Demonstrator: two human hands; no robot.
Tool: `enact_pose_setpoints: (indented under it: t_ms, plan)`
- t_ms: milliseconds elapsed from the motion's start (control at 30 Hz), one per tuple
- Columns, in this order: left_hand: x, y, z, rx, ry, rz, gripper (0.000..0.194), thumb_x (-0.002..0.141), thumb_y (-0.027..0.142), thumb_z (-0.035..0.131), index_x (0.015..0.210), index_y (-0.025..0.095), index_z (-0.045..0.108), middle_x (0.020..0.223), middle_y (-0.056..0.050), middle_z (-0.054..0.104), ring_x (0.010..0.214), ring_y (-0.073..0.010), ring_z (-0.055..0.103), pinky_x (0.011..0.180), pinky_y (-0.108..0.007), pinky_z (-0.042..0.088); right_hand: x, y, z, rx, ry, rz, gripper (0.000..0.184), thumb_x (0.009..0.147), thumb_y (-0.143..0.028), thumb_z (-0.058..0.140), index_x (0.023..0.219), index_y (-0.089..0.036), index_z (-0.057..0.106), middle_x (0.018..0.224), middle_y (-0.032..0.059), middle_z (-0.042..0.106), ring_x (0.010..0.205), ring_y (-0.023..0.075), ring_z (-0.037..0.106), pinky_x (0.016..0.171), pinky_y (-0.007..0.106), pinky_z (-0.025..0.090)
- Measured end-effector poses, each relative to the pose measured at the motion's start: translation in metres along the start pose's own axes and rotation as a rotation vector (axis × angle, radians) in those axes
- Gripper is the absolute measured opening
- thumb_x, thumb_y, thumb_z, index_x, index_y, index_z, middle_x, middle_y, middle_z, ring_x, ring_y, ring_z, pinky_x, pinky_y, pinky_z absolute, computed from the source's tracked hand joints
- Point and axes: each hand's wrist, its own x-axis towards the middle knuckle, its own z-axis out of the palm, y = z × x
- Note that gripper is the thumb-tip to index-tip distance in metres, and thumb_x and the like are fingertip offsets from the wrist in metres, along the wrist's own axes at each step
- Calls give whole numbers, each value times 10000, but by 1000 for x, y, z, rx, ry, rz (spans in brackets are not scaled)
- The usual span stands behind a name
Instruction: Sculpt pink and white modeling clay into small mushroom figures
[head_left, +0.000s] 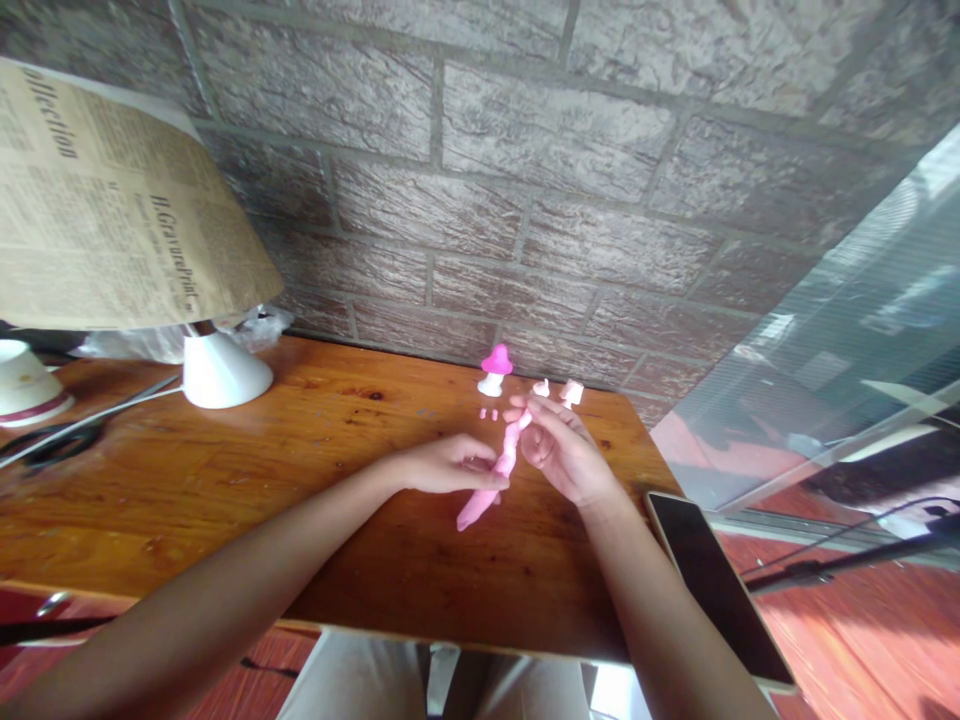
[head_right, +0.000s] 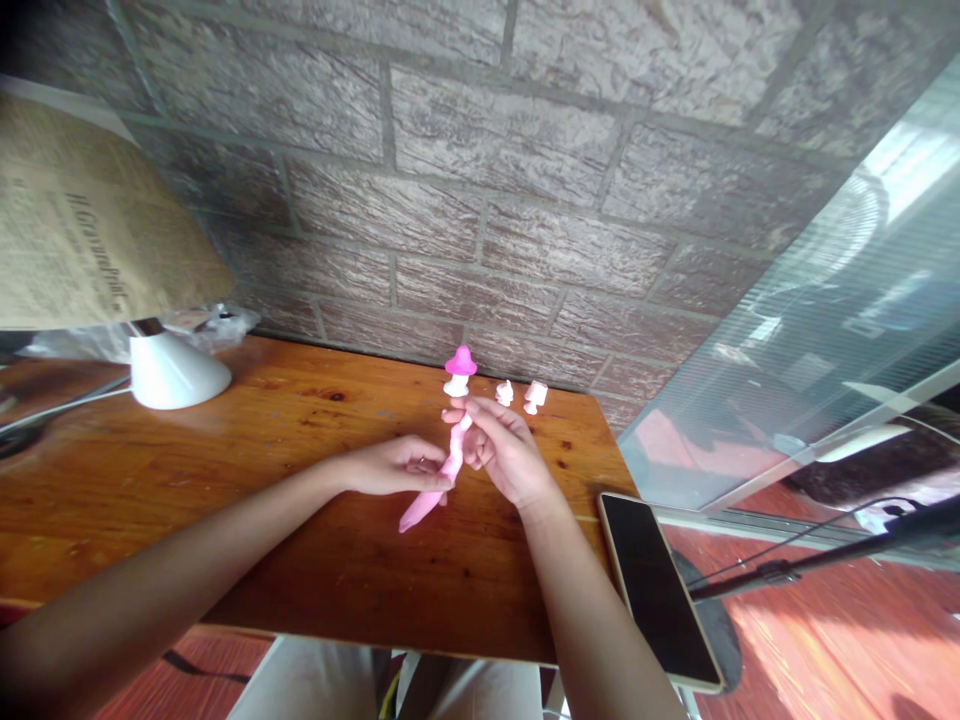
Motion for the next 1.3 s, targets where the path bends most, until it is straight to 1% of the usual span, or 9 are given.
enact_pose_setpoints:
  t_ms: [433, 600, 733, 833, 933, 1000, 1067, 1167, 1300]
  plan:
    - [1, -4, -1, 0, -8, 9, 392, 858, 529, 661, 849, 138, 692, 869, -67, 769, 841, -179, 715, 837, -286, 518, 1, -1, 1, -40, 38, -13, 229, 738, -380, 799, 903, -222, 784, 829, 37, 777, 426, 40, 461, 378, 176, 338]
    - [1, -3, -1, -12, -15, -4, 418, 847, 555, 661, 854, 138, 696, 872, -72, 770, 850, -188, 717, 835, -285, 519, 1, 0, 0, -42, 39, -18, 228, 749, -393, 787, 906, -226, 786, 840, 39, 779, 428, 41, 452, 381, 182, 340]
    - [0, 1, 0, 6, -4, -1, 450, 826, 582, 670, 861, 135, 700, 875, -74, 763, 838, -188, 710, 809, -280, 510, 0, -1, 1, -55, 35, -52, 243, 754, -373, 784, 959, -243, 779, 947, 33, 777, 454, 31, 463, 397, 173, 351]
    - [0, 2, 0, 19, 0, 1, 471, 816, 600, 671, 855, 132, 702, 880, -79, 761, 851, -199, 707, 803, -284, 505, 2, 0, 0, -111, 78, -96, 256, 758, -358, 782, 991, -254, 767, 1007, 25, 765, 444, 20, 449, 380, 170, 326]
    - [0, 0, -1, 33, 7, -2, 460, 839, 584, 654, 880, 128, 702, 902, -83, 762, 856, -197, 703, 797, -282, 501, 4, 3, -2, -209, 178, -166, 217, 767, -386, 777, 922, -235, 763, 913, 11, 755, 426, 26, 449, 363, 178, 313]
    - [0, 0, -1, 27, 6, -8, 448, 842, 573, 657, 874, 128, 695, 909, -84, 762, 869, -201, 702, 803, -284, 501, 6, 5, -3, -265, 211, -198, 218, 772, -401, 774, 893, -219, 756, 818, 0, 735, 423, 31, 457, 367, 179, 318]
    - [0, 0, -1, 12, 8, -10, 442, 829, 574, 672, 850, 132, 683, 890, -80, 760, 874, -206, 704, 808, -288, 500, 6, 5, -4, -286, 201, -219, 252, 766, -403, 782, 937, -222, 746, 765, -13, 717, 422, 34, 462, 372, 176, 321]
    - [0, 1, 0, 4, 8, -3, 442, 823, 575, 676, 840, 134, 679, 870, -73, 753, 855, -199, 700, 802, -287, 498, 5, 6, -4, -292, 183, -262, 319, 746, -390, 803, 1013, -241, 717, 771, -29, 713, 428, 39, 481, 378, 175, 340]
    - [-1, 1, -1, 19, -7, -5, 442, 846, 564, 654, 867, 124, 689, 850, -66, 744, 819, -185, 685, 787, -284, 492, 5, 6, -2, -359, 201, -333, 258, 743, -380, 806, 922, -219, 714, 776, -25, 717, 423, 40, 495, 385, 180, 386]
